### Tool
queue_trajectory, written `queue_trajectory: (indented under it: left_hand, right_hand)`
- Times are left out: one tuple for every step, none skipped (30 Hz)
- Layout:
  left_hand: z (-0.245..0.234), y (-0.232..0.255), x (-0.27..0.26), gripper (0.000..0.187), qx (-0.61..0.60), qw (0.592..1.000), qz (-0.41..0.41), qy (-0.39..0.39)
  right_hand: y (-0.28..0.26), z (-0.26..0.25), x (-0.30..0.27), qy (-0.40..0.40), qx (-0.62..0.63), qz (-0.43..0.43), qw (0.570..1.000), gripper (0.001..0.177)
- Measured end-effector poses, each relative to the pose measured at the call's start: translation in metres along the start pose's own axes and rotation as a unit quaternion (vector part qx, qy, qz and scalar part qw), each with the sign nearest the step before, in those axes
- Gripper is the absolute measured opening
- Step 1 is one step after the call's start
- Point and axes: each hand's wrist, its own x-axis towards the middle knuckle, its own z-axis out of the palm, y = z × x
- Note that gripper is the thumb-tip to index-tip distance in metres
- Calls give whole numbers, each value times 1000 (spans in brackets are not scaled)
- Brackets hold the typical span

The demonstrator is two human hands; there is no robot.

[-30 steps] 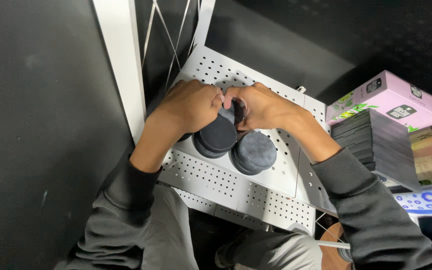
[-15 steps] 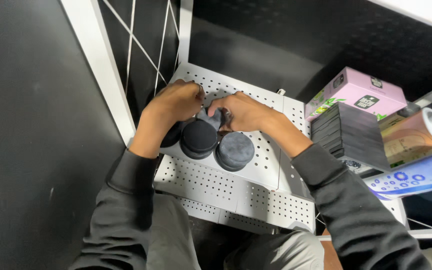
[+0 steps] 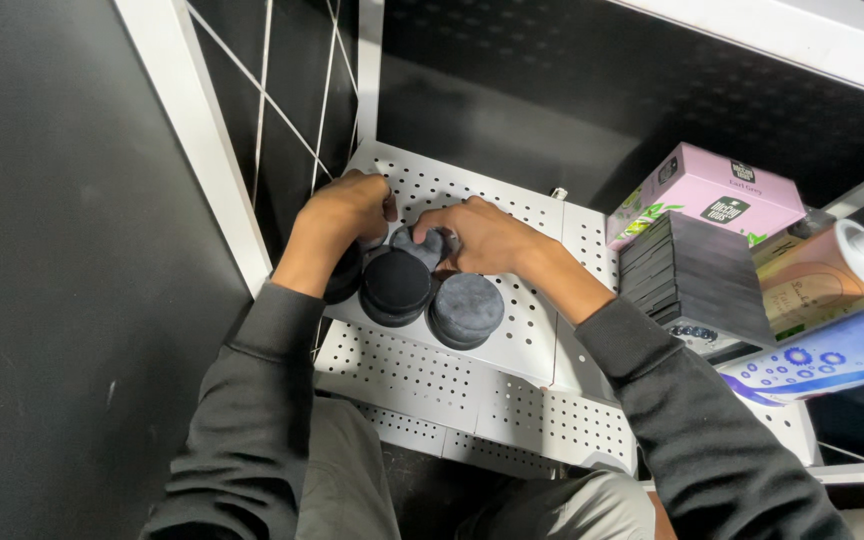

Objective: The person repeatedly picks up small, round, dark gray weights from a wooden surface and stacks them onto a white perforated shelf. The person handles the weights by hand, arranging them into neat piles on the shelf.

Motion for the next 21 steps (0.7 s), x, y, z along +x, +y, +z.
queue_trajectory:
  left_hand:
    - [-6, 2, -7, 39, 0, 1000, 0, 0]
    - [-12, 4, -15, 42, 10, 1000, -7, -13]
    - [-18, 6, -22, 46, 20, 999, -15, -26]
    - [-19, 6, -25, 46, 20, 999, -16, -25]
    - [-21, 7, -27, 47, 22, 999, -12, -28]
    - [-22, 8, -30, 49, 22, 999, -8, -31]
    - [-24, 9, -30, 49, 23, 999, -8, -31]
    - [-25, 10, -30, 52, 21, 999, -9, -34]
    - [-26, 12, -30, 55, 20, 999, -10, -38]
    - [-23, 10, -25, 55, 19, 999, -11, -38]
    - [-21, 9, -21, 55, 22, 999, -3, -32]
    - [-19, 8, -16, 54, 25, 999, 4, -27]
    - [-19, 7, -16, 54, 25, 999, 4, -27]
    - [-19, 7, -16, 55, 26, 999, 2, -31]
    - [-20, 6, -16, 57, 28, 999, -1, -36]
    - [-22, 8, -20, 57, 28, 999, 0, -37]
    - [-24, 10, -23, 56, 23, 999, -1, -35]
    - [-26, 12, -27, 56, 17, 999, -2, -33]
    - [-28, 13, -30, 56, 18, 999, -2, -34]
    - [-30, 13, -33, 56, 19, 999, 0, -37]
    - [-32, 13, -36, 56, 20, 999, 2, -41]
  right_hand:
    - [0, -1, 1, 0, 0, 0, 1000, 54]
    - [0, -2, 2, -2, -5, -7, 1000, 55]
    - [-1, -3, 2, -3, -10, -14, 1000, 56]
    - [-3, -4, 3, -2, -9, -15, 1000, 56]
    - [-5, -5, 3, 0, -8, -9, 1000, 55]
    - [-6, -7, 3, 2, -6, -2, 1000, 54]
    - [-7, -6, 5, 2, -6, -2, 1000, 54]
    - [-7, -5, 6, -1, -14, -1, 1000, 55]
    - [-7, -5, 7, -4, -21, -1, 1000, 57]
    - [-6, -4, 7, -4, -21, -1, 1000, 57]
    - [-4, -4, 8, -4, -16, 1, 1000, 57]
    - [-3, -3, 8, -3, -12, 2, 1000, 57]
    - [-2, -1, 9, -3, -12, 2, 1000, 57]
    - [0, 0, 9, -4, -12, 5, 1000, 58]
    - [2, 1, 10, -6, -12, 8, 1000, 59]
    - [-2, -2, 8, -6, -11, 8, 1000, 59]
    - [-7, -5, 6, -4, -10, 8, 1000, 58]
    - [-11, -7, 3, -2, -8, 7, 1000, 56]
    - [-12, -8, 3, -2, -8, 7, 1000, 56]
    - [-13, -8, 2, -1, -9, 8, 1000, 57]
    - [-13, -8, 2, 0, -11, 9, 1000, 58]
